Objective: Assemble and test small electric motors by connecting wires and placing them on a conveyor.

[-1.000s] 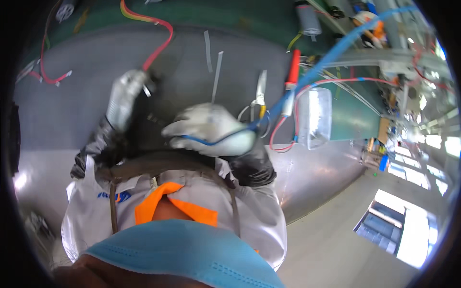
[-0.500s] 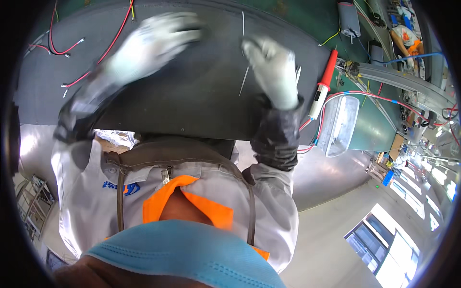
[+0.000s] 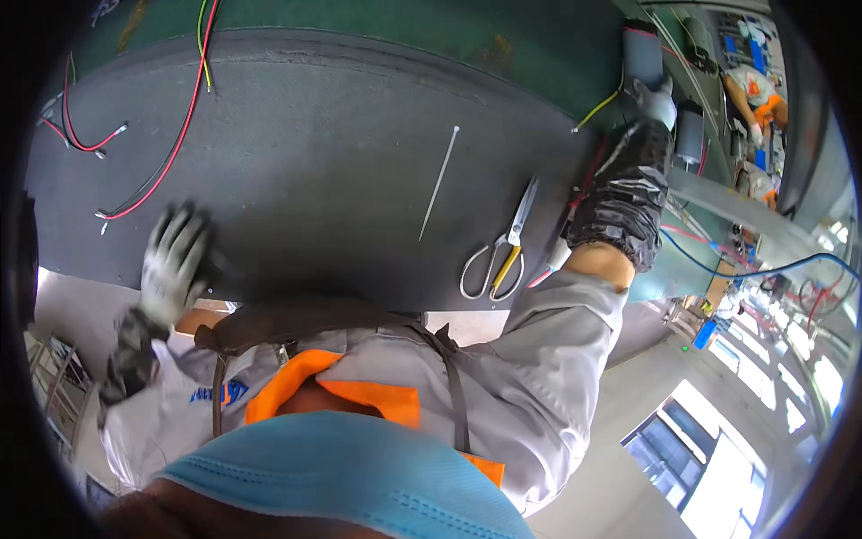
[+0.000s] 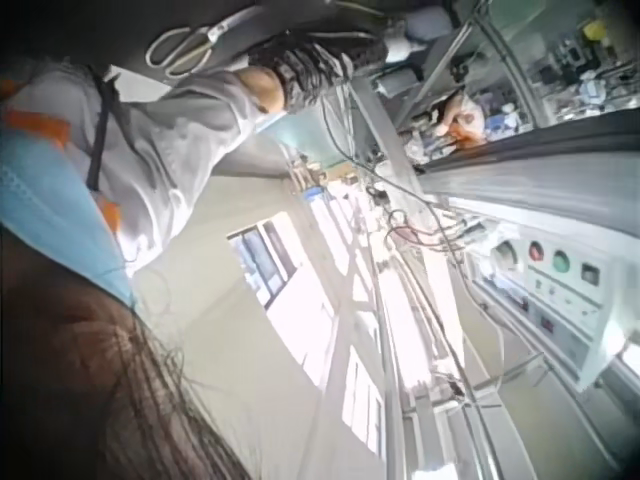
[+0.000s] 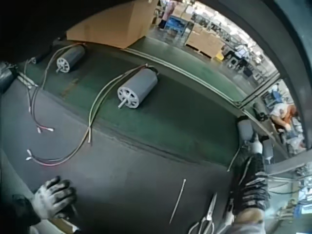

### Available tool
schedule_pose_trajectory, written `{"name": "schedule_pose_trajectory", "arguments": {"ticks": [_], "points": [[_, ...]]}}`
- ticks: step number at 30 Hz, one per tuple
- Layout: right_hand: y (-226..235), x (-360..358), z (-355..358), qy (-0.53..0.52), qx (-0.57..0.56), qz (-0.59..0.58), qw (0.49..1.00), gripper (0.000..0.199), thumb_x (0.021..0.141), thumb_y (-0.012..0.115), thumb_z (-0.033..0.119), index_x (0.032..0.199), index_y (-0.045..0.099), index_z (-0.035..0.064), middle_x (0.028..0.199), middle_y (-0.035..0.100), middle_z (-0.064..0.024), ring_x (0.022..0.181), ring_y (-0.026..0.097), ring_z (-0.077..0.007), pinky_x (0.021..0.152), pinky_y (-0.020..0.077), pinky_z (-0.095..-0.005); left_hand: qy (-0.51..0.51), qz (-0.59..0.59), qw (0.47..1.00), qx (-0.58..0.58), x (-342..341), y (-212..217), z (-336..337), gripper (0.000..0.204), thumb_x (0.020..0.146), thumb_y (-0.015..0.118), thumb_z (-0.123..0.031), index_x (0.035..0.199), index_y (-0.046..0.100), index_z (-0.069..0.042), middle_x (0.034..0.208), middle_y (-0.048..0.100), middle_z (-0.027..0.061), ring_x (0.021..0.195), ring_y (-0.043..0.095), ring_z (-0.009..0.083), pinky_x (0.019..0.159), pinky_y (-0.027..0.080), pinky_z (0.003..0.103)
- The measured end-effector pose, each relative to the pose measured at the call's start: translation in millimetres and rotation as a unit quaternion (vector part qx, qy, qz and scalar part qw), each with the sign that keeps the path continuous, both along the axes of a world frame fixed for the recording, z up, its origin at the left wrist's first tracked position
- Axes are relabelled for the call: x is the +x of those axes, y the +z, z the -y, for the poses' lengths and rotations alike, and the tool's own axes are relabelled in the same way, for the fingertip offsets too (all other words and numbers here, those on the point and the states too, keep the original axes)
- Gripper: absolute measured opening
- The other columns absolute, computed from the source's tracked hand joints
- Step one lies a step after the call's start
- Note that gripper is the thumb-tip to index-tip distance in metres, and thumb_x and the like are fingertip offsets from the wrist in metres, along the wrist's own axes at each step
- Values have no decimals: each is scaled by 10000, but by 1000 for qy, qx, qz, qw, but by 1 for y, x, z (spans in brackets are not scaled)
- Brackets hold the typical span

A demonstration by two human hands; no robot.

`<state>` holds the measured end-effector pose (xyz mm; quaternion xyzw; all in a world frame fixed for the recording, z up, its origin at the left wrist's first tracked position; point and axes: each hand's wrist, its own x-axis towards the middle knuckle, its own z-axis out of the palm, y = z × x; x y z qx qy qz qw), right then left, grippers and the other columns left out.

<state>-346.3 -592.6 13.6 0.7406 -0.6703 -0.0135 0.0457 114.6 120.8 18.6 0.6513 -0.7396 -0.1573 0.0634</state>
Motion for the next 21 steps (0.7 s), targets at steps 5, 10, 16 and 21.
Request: {"name": "schedule_pose_trajectory", "arguments": {"ticks": [5, 10, 16, 21], "points": [[15, 38, -30, -28, -8, -10, 1000, 983, 778, 743, 517, 1542, 269, 121, 1323, 610, -214, 1224, 592, -365, 1005, 470, -422, 142, 97, 984, 46, -31, 4, -125, 590, 799, 643, -207, 1339, 539, 6, 1351, 547, 174, 1139, 561, 343, 912, 443, 494], [14, 114, -115, -39, -42, -45, 997, 596, 963, 497, 254, 1529, 312, 239, 1247, 638, -235, 1140, 644, -370, 968, 507, -464, 65, 66, 992, -89, -31, 37, -7, 584, 680, 697, -142, 1249, 624, -30, 1294, 579, 147, 1077, 586, 312, 831, 474, 440], [17, 122, -109, -53, -28, 65, 996, 737, 890, 594, 258, 1553, 275, 205, 1261, 639, -215, 1155, 636, -373, 969, 505, -455, -27, 16, 959, -281, -30, 42, 93, 576, 605, 686, -90, 1170, 643, 17, 1301, 549, 192, 1175, 545, 401, 1006, 443, 509], [-10, 79, -61, -36, -68, 187, 979, 881, 770, 728, 265, 1536, 304, 166, 1277, 635, -215, 1186, 620, -365, 1009, 480, -420, -26, 4, 949, -313, -29, 37, 86, 509, 639, 688, -63, 1144, 652, -9, 1270, 564, 162, 1156, 554, 358, 1000, 456, 498]]}}
